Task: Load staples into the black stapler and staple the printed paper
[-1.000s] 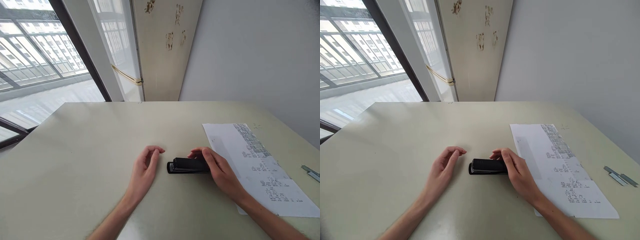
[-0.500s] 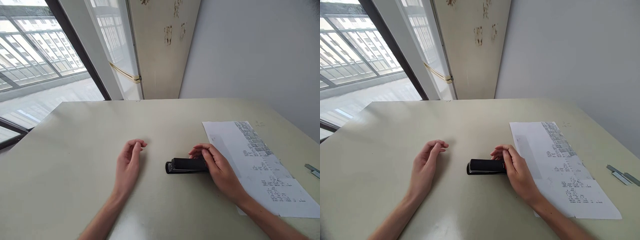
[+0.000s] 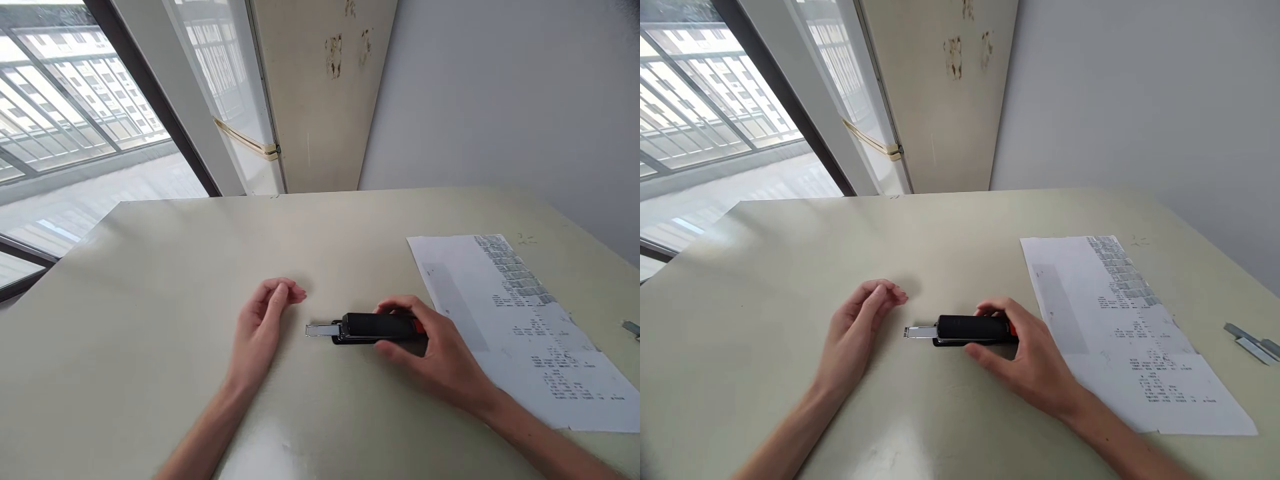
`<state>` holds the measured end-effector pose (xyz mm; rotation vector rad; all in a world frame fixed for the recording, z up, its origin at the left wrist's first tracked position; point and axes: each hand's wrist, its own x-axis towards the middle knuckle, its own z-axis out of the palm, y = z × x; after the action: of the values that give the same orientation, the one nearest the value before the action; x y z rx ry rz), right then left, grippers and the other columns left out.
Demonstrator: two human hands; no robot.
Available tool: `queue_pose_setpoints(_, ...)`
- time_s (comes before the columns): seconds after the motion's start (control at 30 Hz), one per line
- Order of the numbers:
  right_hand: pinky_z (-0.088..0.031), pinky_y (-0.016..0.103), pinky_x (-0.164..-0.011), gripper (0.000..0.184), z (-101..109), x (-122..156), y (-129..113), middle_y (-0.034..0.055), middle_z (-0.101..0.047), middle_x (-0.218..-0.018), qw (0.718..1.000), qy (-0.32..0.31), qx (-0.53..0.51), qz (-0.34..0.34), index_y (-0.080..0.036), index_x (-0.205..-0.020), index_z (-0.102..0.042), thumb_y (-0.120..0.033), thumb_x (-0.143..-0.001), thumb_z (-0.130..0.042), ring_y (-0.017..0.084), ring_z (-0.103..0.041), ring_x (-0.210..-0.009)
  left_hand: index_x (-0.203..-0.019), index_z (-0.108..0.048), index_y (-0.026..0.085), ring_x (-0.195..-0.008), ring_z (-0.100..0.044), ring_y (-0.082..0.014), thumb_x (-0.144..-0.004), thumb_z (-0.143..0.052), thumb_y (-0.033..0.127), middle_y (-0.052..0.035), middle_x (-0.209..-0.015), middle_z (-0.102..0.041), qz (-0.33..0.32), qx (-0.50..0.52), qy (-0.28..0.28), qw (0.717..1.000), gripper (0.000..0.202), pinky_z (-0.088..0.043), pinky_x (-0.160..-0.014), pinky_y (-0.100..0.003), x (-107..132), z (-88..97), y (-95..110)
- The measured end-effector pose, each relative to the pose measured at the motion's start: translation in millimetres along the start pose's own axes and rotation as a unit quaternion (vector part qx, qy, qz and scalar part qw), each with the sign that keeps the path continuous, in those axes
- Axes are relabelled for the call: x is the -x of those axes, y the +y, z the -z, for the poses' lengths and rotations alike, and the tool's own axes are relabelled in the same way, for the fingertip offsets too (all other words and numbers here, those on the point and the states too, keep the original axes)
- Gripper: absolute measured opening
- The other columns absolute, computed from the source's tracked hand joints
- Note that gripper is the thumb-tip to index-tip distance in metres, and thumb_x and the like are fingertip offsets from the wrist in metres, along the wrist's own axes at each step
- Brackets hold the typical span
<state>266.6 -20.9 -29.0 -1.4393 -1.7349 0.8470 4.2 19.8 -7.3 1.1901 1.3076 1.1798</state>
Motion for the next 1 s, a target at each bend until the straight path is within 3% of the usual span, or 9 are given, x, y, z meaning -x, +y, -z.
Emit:
queue_pose_setpoints(0.13,-0.058,0.036,-0.076,0.022,-1,3,-3,0.0043,-0.076,-0.101,0.998,-0.014,0.044,0.034,-0.031,-0.108,-0.07,-0.049,-0.095,-0.071,0.025,-0.071,-0.087,-0.1,-0.073,0.02,-0.114,-0.071,-0.0261,-0.1,-0.065,0.051,-0.0082,-0.109,-0.076,0.066,0.123,-0.067,0.988,0.033,-0.05,-0.113,-0.043,6,-7.3,-4)
queue_pose_setpoints(0.27,-0.057,0.033,-0.068,0.034,1,6,-15,0.002,-0.075,-0.09,0.994,-0.032,-0.069,-0.076,-0.03,-0.107,-0.07,-0.059,-0.09,-0.074,0.023,-0.071,-0.079,-0.102,-0.076,0.018,-0.112,-0.073,-0.0254,-0.101,-0.066,0.049,-0.0092,-0.109,-0.078,0.128,0.271,-0.103,0.949,0.032,-0.052,-0.112,-0.042,10,-15.1,-5)
queue_pose_setpoints(0.43,-0.056,0.031,-0.062,0.056,6,9,-38,-0.0025,-0.069,-0.081,0.924,-0.109,-0.262,-0.257,-0.027,-0.123,-0.059,-0.07,-0.088,-0.07,0.017,-0.068,-0.062,-0.102,-0.074,0.012,-0.102,-0.075,-0.0215,-0.103,-0.064,0.043,-0.0098,-0.104,-0.077,0.228,0.464,-0.127,0.847,0.033,-0.059,-0.103,-0.035,16,-23.1,-4)
queue_pose_setpoints(0.57,-0.053,0.031,-0.062,0.067,6,6,-42,-0.0017,-0.072,-0.078,0.884,-0.154,-0.328,-0.294,-0.023,-0.134,-0.052,-0.071,-0.089,-0.069,0.016,-0.068,-0.056,-0.107,-0.073,0.008,-0.101,-0.075,-0.0218,-0.108,-0.055,0.041,-0.013,-0.105,-0.076,0.278,0.527,-0.12,0.794,0.038,-0.061,-0.091,-0.031,20,-28.6,0)
queue_pose_setpoints(0.77,-0.053,0.034,-0.064,0.074,9,2,-38,0.0046,-0.079,-0.08,0.852,-0.189,-0.368,-0.321,-0.021,-0.146,-0.043,-0.071,-0.095,-0.062,0.019,-0.07,-0.057,-0.107,-0.07,0.009,-0.097,-0.076,-0.0218,-0.112,-0.041,0.043,-0.0127,-0.1,-0.074,0.305,0.537,-0.072,0.783,0.045,-0.062,-0.09,-0.033,16,-31.5,6)
queue_pose_setpoints(1.0,-0.055,0.035,-0.067,0.074,10,4,-36,0.0048,-0.08,-0.081,0.852,-0.215,-0.365,-0.306,-0.022,-0.148,-0.042,-0.066,-0.095,-0.066,0.02,-0.071,-0.059,-0.109,-0.069,0.007,-0.094,-0.076,-0.0233,-0.111,-0.044,0.043,-0.0138,-0.1,-0.073,0.322,0.541,-0.066,0.774,0.044,-0.063,-0.089,-0.034,14,-28.8,7)
